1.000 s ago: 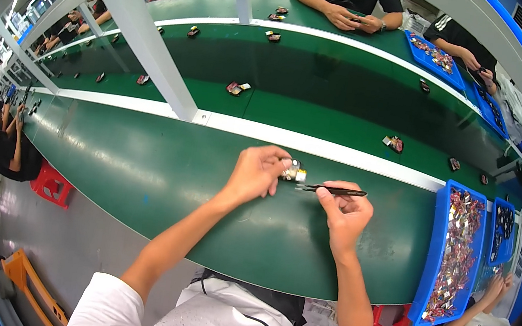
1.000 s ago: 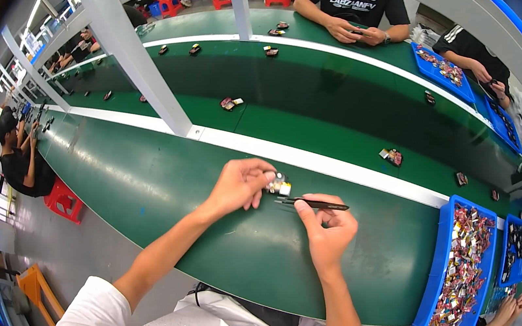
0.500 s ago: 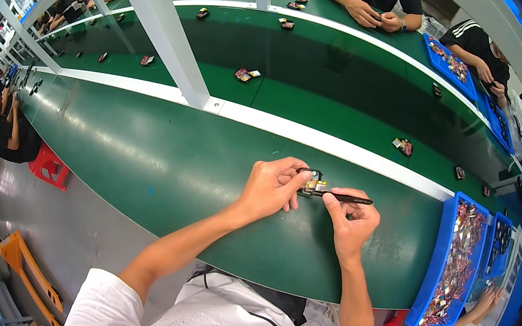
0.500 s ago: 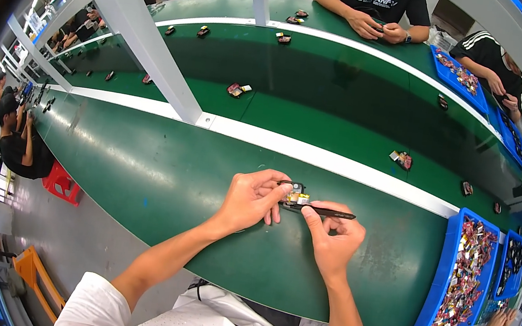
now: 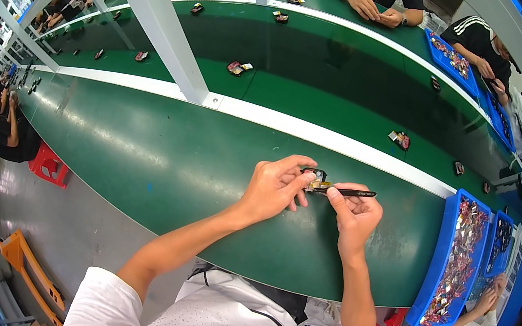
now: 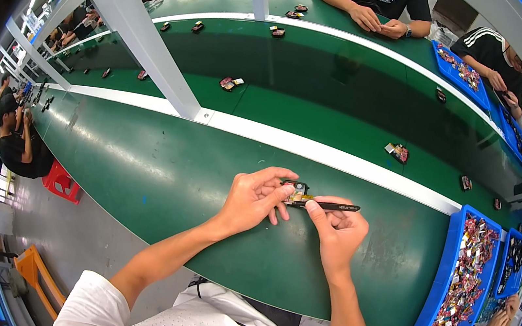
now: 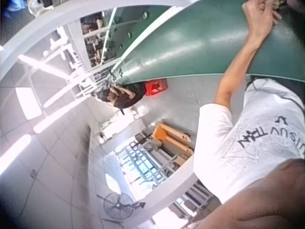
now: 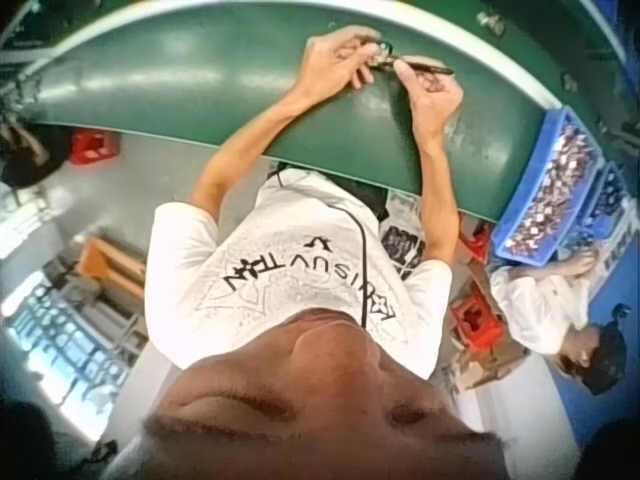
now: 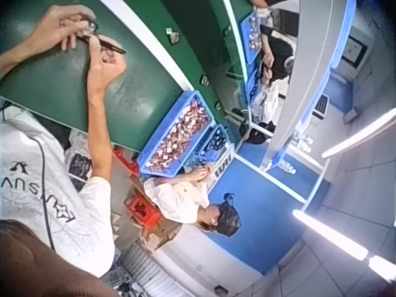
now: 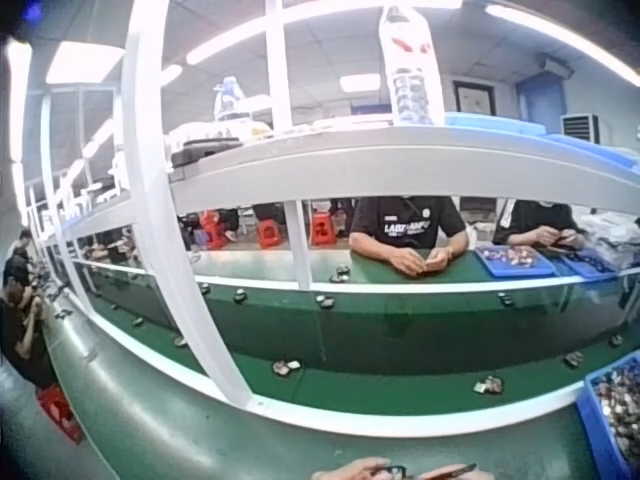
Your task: The recorder uses tweezers to assemble small electronic or mechanical components on a factory production line.
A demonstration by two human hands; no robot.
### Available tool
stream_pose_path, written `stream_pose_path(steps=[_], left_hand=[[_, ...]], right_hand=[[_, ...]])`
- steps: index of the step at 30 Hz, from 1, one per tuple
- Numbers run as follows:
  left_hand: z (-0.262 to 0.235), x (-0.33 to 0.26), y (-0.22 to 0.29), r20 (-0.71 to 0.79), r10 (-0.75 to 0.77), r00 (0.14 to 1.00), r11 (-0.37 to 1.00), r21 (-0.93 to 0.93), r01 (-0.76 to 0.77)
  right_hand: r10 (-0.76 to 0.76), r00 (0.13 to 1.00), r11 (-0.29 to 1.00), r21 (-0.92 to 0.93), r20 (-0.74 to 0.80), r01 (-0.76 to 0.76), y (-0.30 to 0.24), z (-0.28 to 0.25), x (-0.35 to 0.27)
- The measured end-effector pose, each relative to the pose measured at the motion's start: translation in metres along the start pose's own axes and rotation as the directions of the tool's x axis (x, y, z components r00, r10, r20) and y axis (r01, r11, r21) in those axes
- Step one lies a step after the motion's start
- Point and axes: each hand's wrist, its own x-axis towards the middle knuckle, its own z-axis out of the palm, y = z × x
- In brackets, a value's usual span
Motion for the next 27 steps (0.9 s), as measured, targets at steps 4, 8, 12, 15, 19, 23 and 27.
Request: stream_pose_path(steps=[4, 8, 12, 15, 19, 23, 27], left_hand=[[0.003, 0.001, -0.004, 0.037, 0.022, 0.999, 0.999, -0.029, -0.021], [0.007, 0.001, -0.009, 0.03, 0.036, 0.999, 0.999, -0.039, -0.034], [0.007, 0.002, -0.008, 0.01, 0.016, 1.0, 0.998, -0.068, -0.015], [0.009, 0.003, -0.009, 0.009, 0.02, 1.0, 0.998, -0.06, -0.019], [0.014, 0.004, -0.011, 0.005, 0.045, 0.999, 0.998, -0.052, -0.045], [0.015, 0.005, -0.013, 0.002, 0.063, 0.998, 0.997, -0.04, -0.063], [0.02, 0.005, -0.012, -0.001, 0.077, 0.997, 0.997, -0.01, -0.077]], right_hand=[[0.196, 0.98, 0.975, 0.1, 0.024, -0.197, -0.008, -0.007, 0.003], [0.243, 0.969, 0.966, 0.08, 0.044, -0.246, -0.01, -0.009, 0.005], [0.218, 0.975, 0.971, 0.086, 0.046, -0.221, -0.006, -0.008, 0.005], [0.22, 0.975, 0.971, 0.089, 0.043, -0.223, -0.006, -0.01, 0.006], [0.211, 0.977, 0.973, 0.094, 0.036, -0.213, -0.006, -0.014, 0.008], [0.211, 0.977, 0.972, 0.1, 0.025, -0.213, -0.005, -0.016, 0.008], [0.197, 0.98, 0.974, 0.103, 0.038, -0.2, -0.005, -0.02, 0.009]])
